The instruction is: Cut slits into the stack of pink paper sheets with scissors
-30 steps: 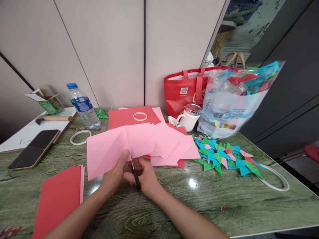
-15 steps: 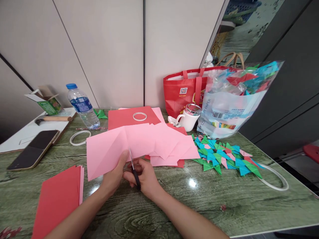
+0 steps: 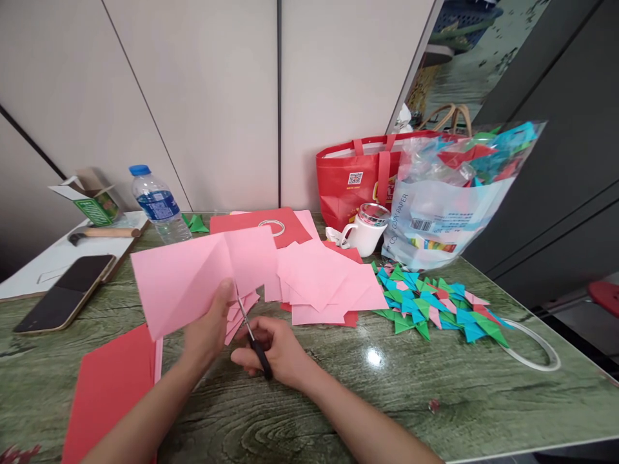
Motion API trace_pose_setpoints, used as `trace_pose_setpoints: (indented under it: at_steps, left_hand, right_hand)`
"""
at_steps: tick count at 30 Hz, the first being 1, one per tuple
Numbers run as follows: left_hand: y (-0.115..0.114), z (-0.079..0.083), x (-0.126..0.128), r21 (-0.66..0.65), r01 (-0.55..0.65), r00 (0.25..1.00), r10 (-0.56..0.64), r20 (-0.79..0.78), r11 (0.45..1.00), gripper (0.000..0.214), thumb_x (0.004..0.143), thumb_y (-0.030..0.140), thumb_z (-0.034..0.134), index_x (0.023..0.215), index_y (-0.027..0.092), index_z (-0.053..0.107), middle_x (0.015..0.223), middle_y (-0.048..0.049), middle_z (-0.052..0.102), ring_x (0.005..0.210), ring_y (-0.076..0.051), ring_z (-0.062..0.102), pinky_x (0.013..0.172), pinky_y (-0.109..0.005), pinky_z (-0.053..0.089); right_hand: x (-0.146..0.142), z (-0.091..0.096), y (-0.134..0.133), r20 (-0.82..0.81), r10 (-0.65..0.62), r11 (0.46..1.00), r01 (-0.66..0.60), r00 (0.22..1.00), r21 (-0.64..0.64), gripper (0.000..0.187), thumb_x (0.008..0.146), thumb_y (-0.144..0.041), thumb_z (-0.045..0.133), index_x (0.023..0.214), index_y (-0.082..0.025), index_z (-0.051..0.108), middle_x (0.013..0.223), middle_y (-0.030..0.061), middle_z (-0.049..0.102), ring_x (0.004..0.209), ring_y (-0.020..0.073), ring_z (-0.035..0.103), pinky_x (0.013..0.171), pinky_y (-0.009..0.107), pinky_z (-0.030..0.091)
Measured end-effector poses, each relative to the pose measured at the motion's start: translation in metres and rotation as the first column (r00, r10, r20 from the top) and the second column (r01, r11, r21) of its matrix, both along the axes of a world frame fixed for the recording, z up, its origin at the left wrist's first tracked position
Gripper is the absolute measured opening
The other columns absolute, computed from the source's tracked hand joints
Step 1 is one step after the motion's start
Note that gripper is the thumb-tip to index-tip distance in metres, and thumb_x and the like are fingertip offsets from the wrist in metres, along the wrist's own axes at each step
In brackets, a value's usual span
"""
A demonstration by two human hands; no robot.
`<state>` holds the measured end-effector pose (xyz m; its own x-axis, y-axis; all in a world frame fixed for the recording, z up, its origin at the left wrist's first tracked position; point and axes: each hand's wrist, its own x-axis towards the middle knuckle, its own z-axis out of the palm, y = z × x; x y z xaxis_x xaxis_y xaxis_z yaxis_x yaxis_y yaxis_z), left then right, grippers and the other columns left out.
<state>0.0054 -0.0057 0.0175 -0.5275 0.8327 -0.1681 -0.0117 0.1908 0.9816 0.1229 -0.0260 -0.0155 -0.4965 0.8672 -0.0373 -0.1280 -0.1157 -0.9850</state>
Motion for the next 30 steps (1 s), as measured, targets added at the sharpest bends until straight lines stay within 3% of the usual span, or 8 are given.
trace_pose_setpoints:
  at_steps: [4,8,10,14,18,24,28,30]
  left_hand:
    - [0.017,0.004,-0.008,0.429,-0.061,0.963,-0.060,0.263,0.901,0.040,0.056,0.031,0.070,0.092,0.014,0.061,0.095,-0.0077,0.065,0.091,-0.018,0.058,0.083,-0.029,0.044]
    - [0.022,0.010,-0.019,0.353,0.110,0.851,-0.271,0.450,0.929,0.023,0.051,0.024,0.070,0.067,0.011,0.060,0.062,-0.0014,0.063,0.055,-0.011,0.056,0.054,-0.022,0.045]
    - [0.020,0.012,-0.027,0.281,0.291,0.805,-0.393,0.445,0.914,0.021,0.051,0.025,0.068,0.065,0.010,0.060,0.055,-0.0003,0.060,0.046,-0.009,0.051,0.045,-0.020,0.040]
    - [0.015,0.015,-0.043,0.132,0.681,0.615,-0.660,0.431,0.721,0.025,0.055,0.022,0.065,0.077,0.011,0.062,0.065,-0.0043,0.064,0.051,-0.014,0.056,0.046,-0.023,0.042]
    - [0.014,0.017,-0.047,0.013,0.828,0.489,-0.733,0.473,0.560,0.026,0.056,0.021,0.067,0.080,0.011,0.062,0.071,-0.0069,0.065,0.058,-0.016,0.059,0.052,-0.024,0.044]
    - [0.017,0.021,-0.038,0.197,0.767,0.535,-0.779,0.326,0.610,0.055,0.068,0.056,0.049,0.101,0.012,0.058,0.090,-0.0136,0.064,0.074,-0.022,0.060,0.064,-0.032,0.046]
    - [0.014,0.009,-0.025,0.209,0.710,0.664,-0.738,0.118,0.672,0.055,0.054,0.043,0.069,0.102,0.018,0.059,0.099,-0.0087,0.063,0.093,-0.025,0.055,0.081,-0.036,0.042]
    - [0.006,0.004,-0.015,0.151,0.782,0.623,-0.766,-0.160,0.605,0.051,0.050,0.036,0.072,0.098,0.021,0.062,0.101,-0.0054,0.063,0.099,-0.025,0.052,0.089,-0.037,0.037]
  right_hand:
    - [0.003,0.000,-0.002,-0.032,-0.360,0.908,0.358,0.932,0.215,0.019,0.066,-0.028,0.065,0.078,-0.017,0.054,0.050,-0.0060,0.048,0.041,0.0067,0.044,0.040,0.018,0.034]
    - [0.014,0.011,0.007,-0.156,-0.766,0.556,0.764,0.624,0.326,0.019,0.070,-0.024,0.061,0.087,-0.019,0.052,0.060,-0.0041,0.051,0.051,0.0085,0.048,0.048,0.020,0.038]
    - [0.020,0.016,0.014,-0.201,-0.807,0.495,0.822,0.555,0.282,0.019,0.072,-0.027,0.059,0.088,-0.019,0.051,0.069,-0.0008,0.056,0.063,0.0117,0.055,0.058,0.023,0.043]
    - [0.026,0.017,0.026,-0.204,-0.680,0.715,0.699,0.704,0.028,0.027,0.078,-0.039,0.051,0.091,-0.016,0.051,0.068,0.0022,0.060,0.057,0.0120,0.054,0.057,0.026,0.043]
    - [0.024,0.010,0.026,-0.141,-0.427,0.893,0.391,0.893,-0.223,0.037,0.063,-0.034,0.068,0.091,-0.012,0.059,0.056,-0.0030,0.052,0.047,0.0075,0.044,0.043,0.019,0.032]
    - [0.023,0.009,0.025,-0.297,-0.425,0.872,0.299,0.855,-0.388,0.043,0.057,-0.025,0.073,0.097,-0.014,0.061,0.072,0.0011,0.061,0.064,0.0128,0.055,0.054,0.022,0.042]
    - [0.027,0.005,0.034,-0.401,-0.579,0.794,0.377,0.710,-0.478,0.027,0.058,-0.022,0.072,0.083,-0.016,0.063,0.078,0.0016,0.065,0.069,0.0144,0.058,0.057,0.024,0.047]
    - [0.028,0.002,0.037,-0.398,-0.650,0.742,0.428,0.647,-0.516,0.023,0.056,-0.020,0.074,0.075,-0.017,0.062,0.072,-0.0004,0.065,0.066,0.0137,0.058,0.059,0.026,0.048]
